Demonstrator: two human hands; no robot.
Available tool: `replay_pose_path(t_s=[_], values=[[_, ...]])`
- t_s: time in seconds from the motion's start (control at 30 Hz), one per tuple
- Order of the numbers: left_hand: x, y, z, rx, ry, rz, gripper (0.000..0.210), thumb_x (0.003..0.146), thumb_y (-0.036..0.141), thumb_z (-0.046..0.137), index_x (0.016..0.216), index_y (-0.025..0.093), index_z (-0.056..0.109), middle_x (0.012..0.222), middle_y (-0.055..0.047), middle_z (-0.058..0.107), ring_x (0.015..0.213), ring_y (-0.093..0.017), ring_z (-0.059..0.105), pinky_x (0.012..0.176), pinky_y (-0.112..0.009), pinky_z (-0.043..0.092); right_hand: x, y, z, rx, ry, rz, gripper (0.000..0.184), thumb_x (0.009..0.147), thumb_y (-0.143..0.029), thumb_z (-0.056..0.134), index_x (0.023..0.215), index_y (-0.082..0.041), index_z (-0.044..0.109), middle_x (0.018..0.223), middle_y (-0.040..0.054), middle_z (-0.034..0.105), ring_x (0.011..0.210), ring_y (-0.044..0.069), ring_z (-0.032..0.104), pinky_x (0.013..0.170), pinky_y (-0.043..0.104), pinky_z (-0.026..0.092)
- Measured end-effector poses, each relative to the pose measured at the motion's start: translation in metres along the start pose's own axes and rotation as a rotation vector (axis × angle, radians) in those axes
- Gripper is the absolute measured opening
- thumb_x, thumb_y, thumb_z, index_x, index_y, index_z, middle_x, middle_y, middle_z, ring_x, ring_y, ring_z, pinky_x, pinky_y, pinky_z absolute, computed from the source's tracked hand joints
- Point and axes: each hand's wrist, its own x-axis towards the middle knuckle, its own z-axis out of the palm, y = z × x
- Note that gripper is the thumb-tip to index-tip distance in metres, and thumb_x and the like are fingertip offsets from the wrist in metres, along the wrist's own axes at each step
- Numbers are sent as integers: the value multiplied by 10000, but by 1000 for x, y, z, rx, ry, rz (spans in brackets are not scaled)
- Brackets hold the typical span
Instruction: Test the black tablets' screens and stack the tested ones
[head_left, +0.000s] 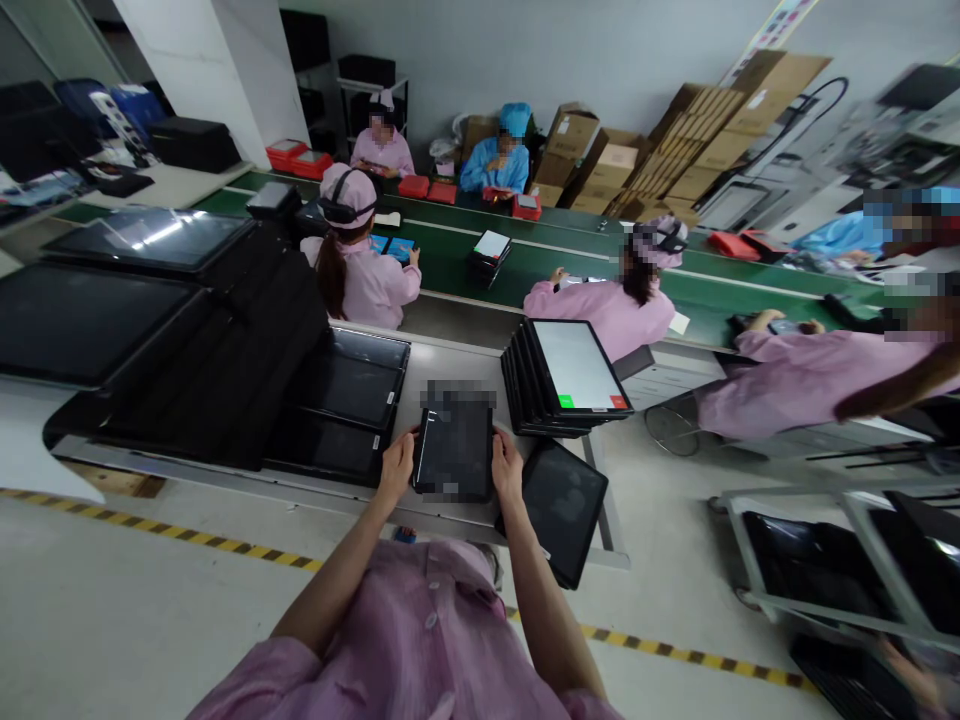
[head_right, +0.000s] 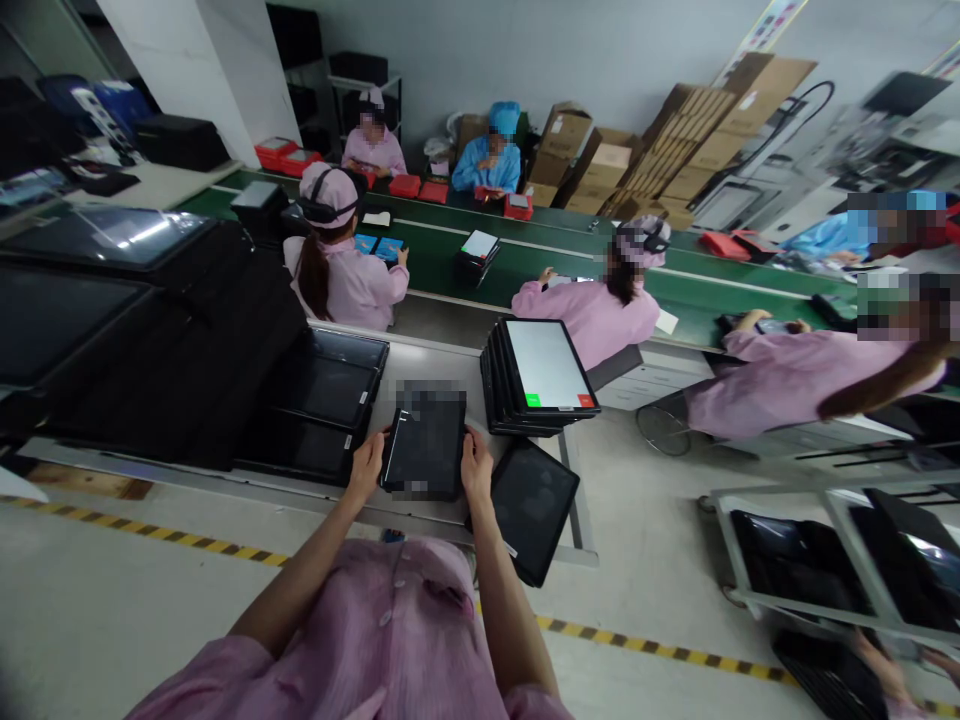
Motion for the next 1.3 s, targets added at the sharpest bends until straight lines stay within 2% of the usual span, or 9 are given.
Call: replay_pose_path(t_s=[0.17, 0.33, 0.57, 0.67, 0.77, 0.87, 1.03, 1.17, 1.3], values=[[0, -1, 0, -17, 0, -10, 608, 1088, 646, 413, 1306, 209, 774, 1373, -132, 784, 1287, -277, 722, 1188, -400, 498, -4, -13, -3, -33, 28, -72, 546, 1080, -558, 446, 1326, -174, 747, 1312, 162, 794, 1214, 294, 746, 1076, 490, 588], [1, 0, 1, -19, 7, -41, 649, 1084, 682, 380, 1269, 215, 790, 1327, -128, 804, 1259, -273, 733, 1163, -394, 521, -10, -41, -13, -95, 88, -309, 455, 1132, -427, 417, 1414, -209, 699, 1386, 147, 751, 1299, 273, 695, 1160, 502, 540], [2, -4, 2, -26, 5, -22, 685, 1095, 671, 359, 1296, 170, 781, 1312, -166, 798, 1237, -281, 745, 1151, -418, 531, 9, -55, -19, -235, -127, -509, 432, 1133, -389, 449, 1515, -241, 588, 1470, 138, 680, 1486, 300, 548, 1238, 577, 472], [2, -7, 2, -26, 2, 0, 679, 1099, 671, 357, 1328, 181, 768, 1314, -151, 802, 1228, -276, 748, 1141, -409, 536, 8, -51, -18, -229, -40, -503, 495, 1118, -391, 491, 1586, -230, 502, 1529, 182, 578, 1465, 308, 547, 1222, 574, 490], [1, -9, 2, -29, 2, -8, 704, 1090, 699, 352, 1316, 184, 775, 1311, -151, 804, 1215, -277, 755, 1114, -390, 553, 3, -45, -16, -195, 36, -463, 501, 1105, -396, 515, 1571, -213, 503, 1449, 200, 560, 1316, 307, 618, 1116, 554, 569], [1, -9, 2, -22, 4, -31, 722, 1081, 719, 352, 1290, 185, 789, 1311, -152, 804, 1218, -280, 756, 1109, -386, 556, 1, -41, -16, -158, 36, -432, 469, 1103, -396, 504, 1530, -204, 531, 1396, 198, 569, 1174, 287, 662, 1021, 525, 613], [0, -5, 1, -21, 3, -47, 707, 1083, 713, 358, 1282, 192, 793, 1341, -141, 797, 1259, -279, 742, 1142, -394, 542, 4, -39, -15, -127, 18, -378, 426, 1108, -381, 459, 1479, -205, 573, 1348, 182, 631, 1082, 267, 695, 1005, 506, 605], [-1, 0, 0, -13, 13, -26, 680, 1090, 687, 373, 1255, 187, 803, 1393, -141, 777, 1316, -287, 711, 1175, -400, 520, 6, -37, -14, -115, 0, -358, 388, 1116, -359, 424, 1414, -206, 620, 1245, 147, 713, 1088, 260, 707, 993, 466, 602], [-2, 3, 0, -13, 9, -30, 677, 1096, 672, 370, 1273, 177, 796, 1357, -151, 790, 1285, -292, 725, 1170, -410, 523, 7, -35, -14, -124, 13, -375, 364, 1118, -351, 422, 1355, -209, 658, 1243, 141, 738, 1166, 263, 704, 1032, 458, 586]])
